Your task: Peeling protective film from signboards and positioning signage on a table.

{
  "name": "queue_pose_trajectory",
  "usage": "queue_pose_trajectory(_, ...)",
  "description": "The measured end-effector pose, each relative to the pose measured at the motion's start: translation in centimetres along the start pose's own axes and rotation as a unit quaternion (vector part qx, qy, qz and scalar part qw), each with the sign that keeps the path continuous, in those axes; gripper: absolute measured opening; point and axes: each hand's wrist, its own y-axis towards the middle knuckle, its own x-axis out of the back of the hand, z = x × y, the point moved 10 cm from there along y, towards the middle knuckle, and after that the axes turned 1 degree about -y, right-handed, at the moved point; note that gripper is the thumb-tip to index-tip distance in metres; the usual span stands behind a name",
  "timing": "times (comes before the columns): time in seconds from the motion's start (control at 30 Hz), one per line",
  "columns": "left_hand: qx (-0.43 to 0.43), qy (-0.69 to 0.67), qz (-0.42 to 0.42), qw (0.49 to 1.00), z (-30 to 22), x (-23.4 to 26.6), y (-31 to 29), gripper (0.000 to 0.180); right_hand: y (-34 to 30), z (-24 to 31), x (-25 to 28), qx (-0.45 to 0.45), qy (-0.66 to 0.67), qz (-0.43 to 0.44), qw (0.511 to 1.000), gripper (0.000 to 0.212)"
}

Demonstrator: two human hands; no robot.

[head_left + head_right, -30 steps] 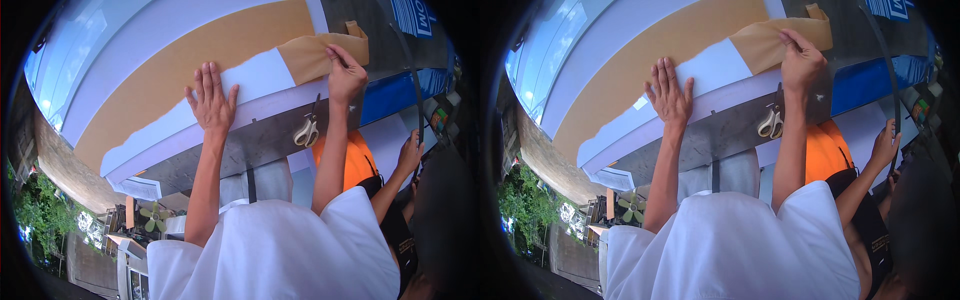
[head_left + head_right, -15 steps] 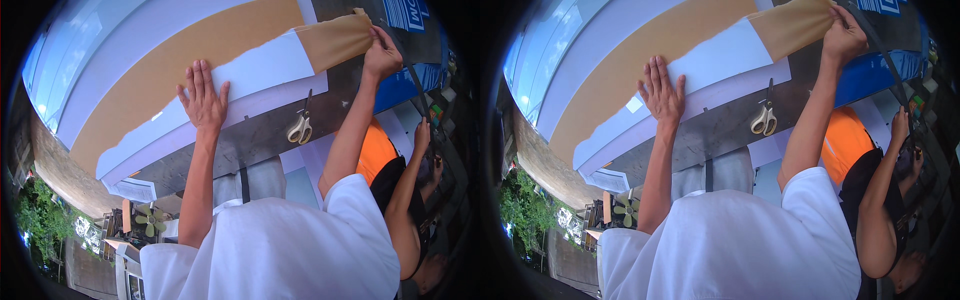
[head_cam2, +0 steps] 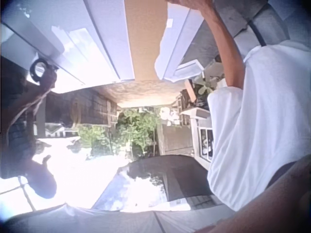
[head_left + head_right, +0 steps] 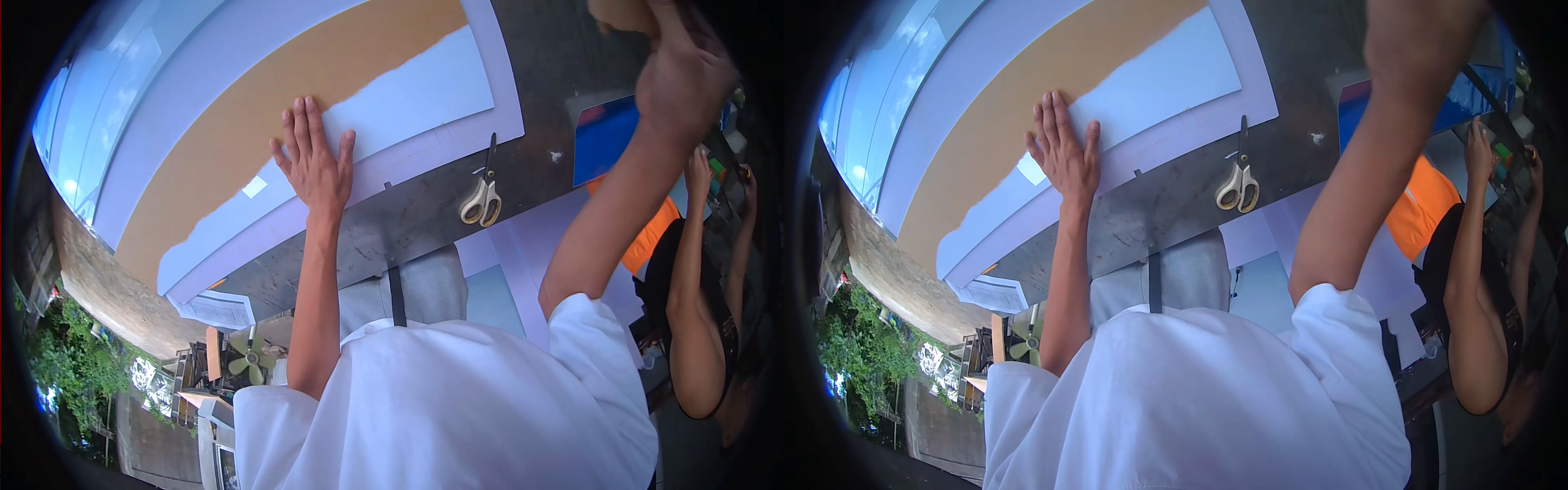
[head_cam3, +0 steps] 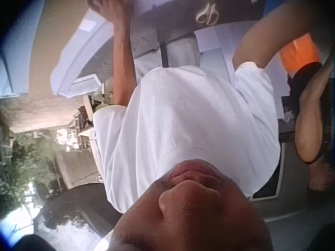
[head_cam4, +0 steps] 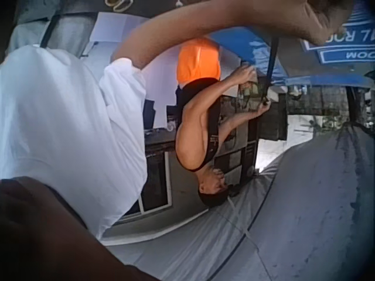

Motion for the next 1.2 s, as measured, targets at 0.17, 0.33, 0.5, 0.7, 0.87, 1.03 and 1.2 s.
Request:
queue_pose_trajectory(0.17,-0.005,-0.851,0.005,0.525,-3.6,7.8,-1.7,0.095,-18.7,0.9,-17.6,-0.228,0.327,0.186,0.898,0.016)
queue_pose_trajectory(0.33,0.219,-0.659,0.042,0.718,6.2,8.9,-9.4,0.063,-26.8,3.6,-19.4,-0.186,0.351,0.265,0.879,0.021)
queue_pose_trajectory(0.5,0.313,-0.533,-0.063,0.784,16.1,12.1,-12.6,0.035,-23.5,-7.6,-11.2,-0.148,-0.063,-0.049,0.986,0.045)
queue_pose_trajectory(0.7,0.309,-0.337,-0.001,0.89,17.8,12.6,-13.1,0.041,-21.6,-12.0,-11.9,-0.083,-0.205,-0.044,0.974,0.076)
queue_pose_trajectory(0.87,0.205,-0.136,0.1,0.964,7.5,6.6,-11.3,0.083,-21.4,-16.3,-8.9,-0.219,0.001,-0.012,0.976,0.078)
queue_pose_trajectory(1.03,0.059,-0.038,0.052,0.996,1.3,4.0,-10.1,0.1,-20.9,-12.1,-10.9,-0.076,-0.272,-0.006,0.959,0.067)
queue_pose_trajectory(1.2,-0.045,-0.05,0.065,0.996,-3.6,1.7,-9.4,0.064,-20.4,-15.4,-8.6,-0.155,-0.141,0.023,0.978,0.056)
